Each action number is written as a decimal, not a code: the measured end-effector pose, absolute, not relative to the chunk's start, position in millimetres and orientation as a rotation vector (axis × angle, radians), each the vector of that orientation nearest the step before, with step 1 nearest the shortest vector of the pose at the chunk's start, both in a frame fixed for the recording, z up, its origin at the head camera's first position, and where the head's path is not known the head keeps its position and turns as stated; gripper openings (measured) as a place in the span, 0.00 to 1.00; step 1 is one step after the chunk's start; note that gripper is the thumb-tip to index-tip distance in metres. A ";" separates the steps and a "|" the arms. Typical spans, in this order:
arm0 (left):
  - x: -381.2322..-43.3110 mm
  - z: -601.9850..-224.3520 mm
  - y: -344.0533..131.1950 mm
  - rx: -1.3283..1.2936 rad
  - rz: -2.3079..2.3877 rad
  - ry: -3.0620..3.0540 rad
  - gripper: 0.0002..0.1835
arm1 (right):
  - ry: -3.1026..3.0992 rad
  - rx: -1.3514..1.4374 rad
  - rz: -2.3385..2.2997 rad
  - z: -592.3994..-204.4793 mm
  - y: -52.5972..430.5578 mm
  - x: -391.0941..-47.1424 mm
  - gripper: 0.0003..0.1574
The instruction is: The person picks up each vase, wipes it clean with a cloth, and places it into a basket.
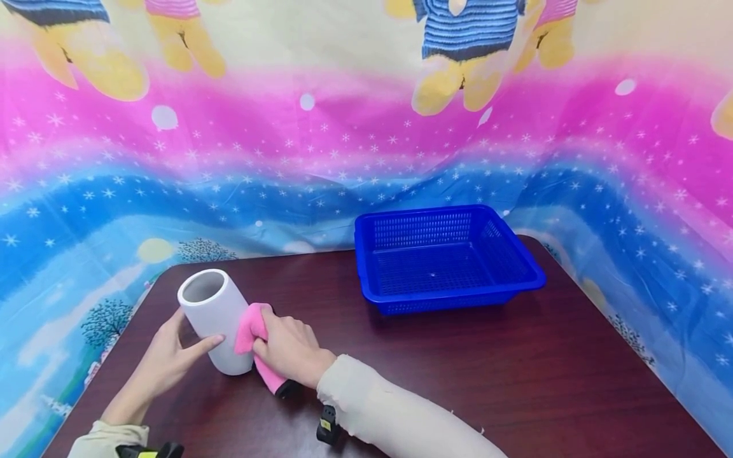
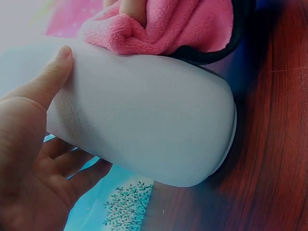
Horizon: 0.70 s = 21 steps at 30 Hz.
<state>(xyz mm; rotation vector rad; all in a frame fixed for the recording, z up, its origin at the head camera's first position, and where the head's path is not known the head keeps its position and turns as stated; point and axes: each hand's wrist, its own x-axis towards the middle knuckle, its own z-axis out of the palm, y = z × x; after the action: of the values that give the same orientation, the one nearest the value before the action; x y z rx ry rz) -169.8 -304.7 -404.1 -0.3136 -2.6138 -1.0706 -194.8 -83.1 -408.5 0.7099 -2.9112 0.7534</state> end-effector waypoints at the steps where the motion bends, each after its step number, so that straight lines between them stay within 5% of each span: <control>1: -169.9 -404.0 -304.7 -0.313 -1.068 -2.614 0.41 | -2.913 0.707 0.750 -409.2 -83.0 -194.8 0.18; 21: -170.6 -404.2 -305.4 -0.324 -1.089 -2.614 0.41 | -3.003 0.706 0.659 -437.1 -77.6 -198.5 0.12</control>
<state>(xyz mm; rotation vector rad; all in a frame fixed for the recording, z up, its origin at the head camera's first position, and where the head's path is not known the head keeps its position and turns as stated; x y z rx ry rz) -170.6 -305.4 -404.2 -0.3238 -2.6145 -1.0891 -198.5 -77.6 -437.1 0.7055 -3.0030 0.6585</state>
